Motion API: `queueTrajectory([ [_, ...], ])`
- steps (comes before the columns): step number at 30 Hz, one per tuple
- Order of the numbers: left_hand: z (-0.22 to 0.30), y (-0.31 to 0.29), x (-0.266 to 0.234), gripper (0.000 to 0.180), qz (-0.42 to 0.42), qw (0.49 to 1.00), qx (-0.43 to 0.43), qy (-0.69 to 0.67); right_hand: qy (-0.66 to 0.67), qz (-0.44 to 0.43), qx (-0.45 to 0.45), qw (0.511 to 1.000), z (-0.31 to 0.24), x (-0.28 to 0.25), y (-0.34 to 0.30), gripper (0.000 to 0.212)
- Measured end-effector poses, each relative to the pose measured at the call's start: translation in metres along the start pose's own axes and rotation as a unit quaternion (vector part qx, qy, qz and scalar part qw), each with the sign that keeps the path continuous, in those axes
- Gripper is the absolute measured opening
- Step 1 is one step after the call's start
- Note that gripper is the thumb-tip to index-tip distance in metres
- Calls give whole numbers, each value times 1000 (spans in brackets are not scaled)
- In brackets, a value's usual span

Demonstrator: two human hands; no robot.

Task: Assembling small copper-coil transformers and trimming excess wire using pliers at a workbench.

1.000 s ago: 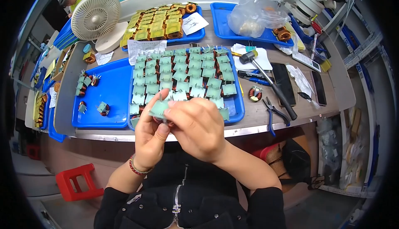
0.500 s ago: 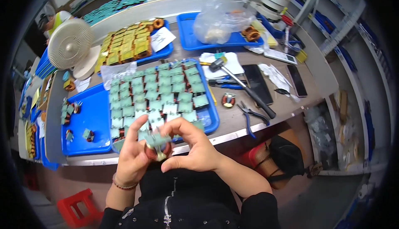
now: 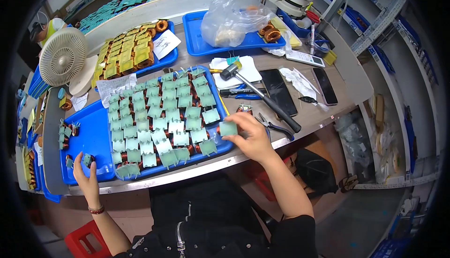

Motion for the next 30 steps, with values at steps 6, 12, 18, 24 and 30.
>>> queueTrajectory([
  [6, -54, -4, 32, 54, -49, 994, -56, -80, -40, -50, -23, 998, 0, 20, 9, 42],
  [12, -89, -7, 38, 47, -27, 938, -171, -299, -101, -48, -76, 991, -4, 27, 10, 46],
  [18, -9, 0, 24, 43, -45, 821, -225, -522, -221, -81, -53, 971, -8, 36, 18, 60],
  [24, 123, 9, 38, 33, -229, 649, -133, -713, -173, -19, -124, 977, -71, 12, 9, 69],
  [30, 186, -8, 27, 71, -304, 567, -119, -756, 0, -184, -182, 966, -152, 91, -21, 76],
])
Point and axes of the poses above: each hand's wrist, its own y-axis towards the middle knuckle, its own x-axis out of the palm, z = x × y, the point moved 8 cm from there along y, towards the middle knuckle, and after that the axes turned 5 degrees about x, right-handed, at the moved point
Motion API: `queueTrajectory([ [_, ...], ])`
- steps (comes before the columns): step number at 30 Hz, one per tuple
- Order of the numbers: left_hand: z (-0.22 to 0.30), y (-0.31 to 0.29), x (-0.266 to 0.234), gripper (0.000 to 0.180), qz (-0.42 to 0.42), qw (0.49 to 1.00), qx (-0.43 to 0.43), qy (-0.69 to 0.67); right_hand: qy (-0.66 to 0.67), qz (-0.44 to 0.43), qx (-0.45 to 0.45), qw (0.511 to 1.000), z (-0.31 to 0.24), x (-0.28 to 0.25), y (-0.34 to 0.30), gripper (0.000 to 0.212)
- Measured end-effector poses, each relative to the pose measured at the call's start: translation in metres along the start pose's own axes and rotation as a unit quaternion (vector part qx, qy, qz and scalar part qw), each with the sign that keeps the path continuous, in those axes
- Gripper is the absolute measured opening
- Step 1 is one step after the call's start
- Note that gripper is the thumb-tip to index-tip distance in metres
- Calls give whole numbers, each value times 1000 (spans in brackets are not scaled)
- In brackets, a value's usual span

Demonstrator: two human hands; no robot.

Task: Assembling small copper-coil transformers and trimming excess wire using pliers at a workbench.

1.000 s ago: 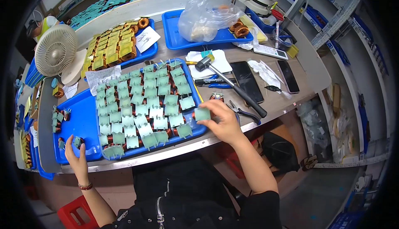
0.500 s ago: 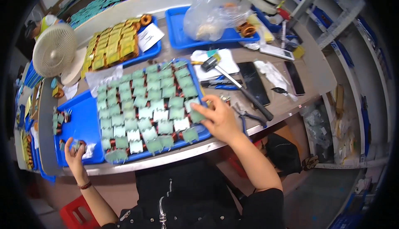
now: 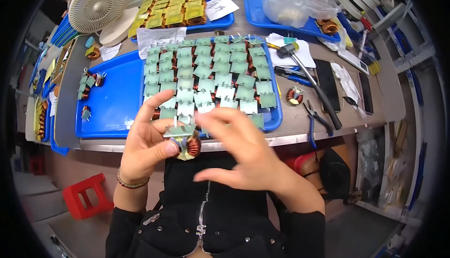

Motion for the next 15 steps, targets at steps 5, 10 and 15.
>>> queueTrajectory([
  [5, -7, -11, 17, 72, -11, 998, 1, -61, 60, 74, -27, 995, 3, 9, -5, 50],
  [10, -19, -16, 23, 66, 2, 999, 47, 18, 13, 122, -57, 991, -4, 4, -8, 49],
  [15, -20, -16, 19, 61, 23, 984, 149, 93, -140, 190, -111, 966, -17, 2, -15, 49],
])
Point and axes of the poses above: each hand's wrist, its own y-axis towards the middle knuckle, its own x-axis out of the palm, z = x × y, the point moved 8 cm from there along y, towards the middle knuckle, and after that the axes turned 5 degrees about x, right-handed, at the moved point
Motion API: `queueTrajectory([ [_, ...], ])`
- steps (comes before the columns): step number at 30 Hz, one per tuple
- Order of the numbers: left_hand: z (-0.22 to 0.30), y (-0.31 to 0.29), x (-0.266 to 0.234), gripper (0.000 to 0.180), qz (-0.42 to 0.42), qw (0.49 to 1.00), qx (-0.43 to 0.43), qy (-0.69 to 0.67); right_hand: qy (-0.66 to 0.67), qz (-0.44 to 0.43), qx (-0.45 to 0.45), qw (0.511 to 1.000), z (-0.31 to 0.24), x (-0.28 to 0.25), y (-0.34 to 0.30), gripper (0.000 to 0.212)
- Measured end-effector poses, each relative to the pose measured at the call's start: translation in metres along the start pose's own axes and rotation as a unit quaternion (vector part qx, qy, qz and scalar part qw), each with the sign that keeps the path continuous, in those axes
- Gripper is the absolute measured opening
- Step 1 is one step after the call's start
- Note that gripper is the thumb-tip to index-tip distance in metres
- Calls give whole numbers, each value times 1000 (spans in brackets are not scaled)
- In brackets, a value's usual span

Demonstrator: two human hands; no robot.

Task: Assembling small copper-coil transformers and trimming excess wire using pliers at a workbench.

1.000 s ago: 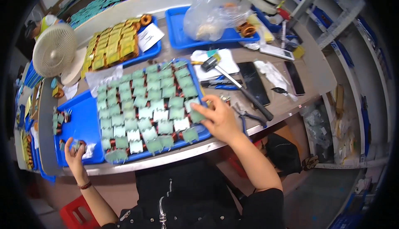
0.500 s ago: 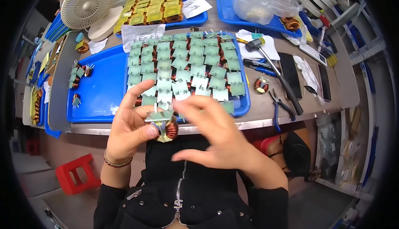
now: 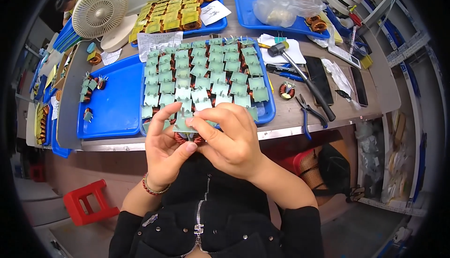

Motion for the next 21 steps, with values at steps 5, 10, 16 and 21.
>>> queueTrajectory([
  [5, 2, 4, 5, 59, 0, 999, -14, -29, -4, 25, 10, 1000, 5, -2, 1, 47],
  [10, -9, 1, 9, 51, 10, 995, -50, -82, -25, 48, -19, 998, 0, -6, -3, 50],
  [16, -23, 0, 8, 47, -17, 999, -43, -23, -7, 61, 4, 998, 5, -6, -17, 49],
  [21, -23, -9, 13, 64, -64, 975, 14, 210, 276, -104, 215, 931, 36, -11, -38, 62],
])
Point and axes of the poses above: each hand's wrist, its own y-axis towards the middle knuckle, its own x-axis out of the palm, z = x × y, the point moved 8 cm from there along y, towards the middle knuckle, and after that the axes turned 5 degrees about x, right-handed, at the moved point
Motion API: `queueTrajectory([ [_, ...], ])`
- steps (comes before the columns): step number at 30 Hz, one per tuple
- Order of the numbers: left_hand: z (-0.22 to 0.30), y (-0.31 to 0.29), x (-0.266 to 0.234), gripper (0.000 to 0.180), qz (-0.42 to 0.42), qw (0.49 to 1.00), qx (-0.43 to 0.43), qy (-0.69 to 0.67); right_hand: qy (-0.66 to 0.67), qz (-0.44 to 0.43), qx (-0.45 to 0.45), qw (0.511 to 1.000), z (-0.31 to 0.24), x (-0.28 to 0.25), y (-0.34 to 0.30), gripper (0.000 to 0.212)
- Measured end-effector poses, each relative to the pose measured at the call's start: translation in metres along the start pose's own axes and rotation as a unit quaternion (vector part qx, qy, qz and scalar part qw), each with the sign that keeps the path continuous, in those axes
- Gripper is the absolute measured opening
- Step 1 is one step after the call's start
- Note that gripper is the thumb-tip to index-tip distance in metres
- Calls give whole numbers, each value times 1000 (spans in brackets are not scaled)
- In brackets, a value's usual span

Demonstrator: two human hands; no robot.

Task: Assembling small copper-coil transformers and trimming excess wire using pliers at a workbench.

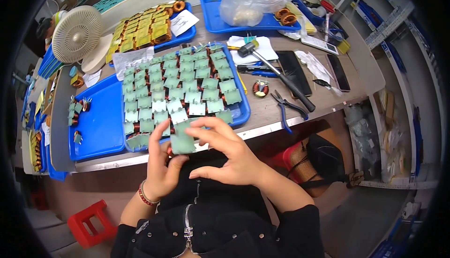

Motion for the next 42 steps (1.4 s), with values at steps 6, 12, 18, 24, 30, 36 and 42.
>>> queueTrajectory([
  [6, 21, 20, 44, 73, -119, 953, 141, 242, -150, 71, -15, 986, 5, -41, -27, 35],
  [12, 9, 53, 71, 37, -103, 868, 218, 435, -206, 157, 38, 965, 62, -102, -22, 38],
  [18, -13, 45, 76, 32, -167, 790, 228, 543, -345, 76, 45, 934, 71, -84, 0, 48],
  [24, -16, 33, 48, 35, -150, 828, 162, 515, -429, 34, -4, 903, 69, -57, 26, 48],
  [30, 9, 22, -63, 46, 54, 886, 108, 447, -395, 20, 51, 917, 72, -70, 15, 58],
  [36, -9, -60, -279, 41, 307, 727, -60, 611, -350, -65, 118, 927, 62, -74, 24, 73],
  [42, -55, -84, -396, 50, 307, 649, -271, 641, -325, 8, 128, 937, 48, -93, 12, 70],
])
Point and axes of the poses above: each hand's wrist, its own y-axis towards the middle knuckle, its own x-axis out of the palm, z = x × y, the point moved 8 cm from there along y, towards the middle knuckle, and after that the axes turned 5 degrees about x, right-handed, at the moved point
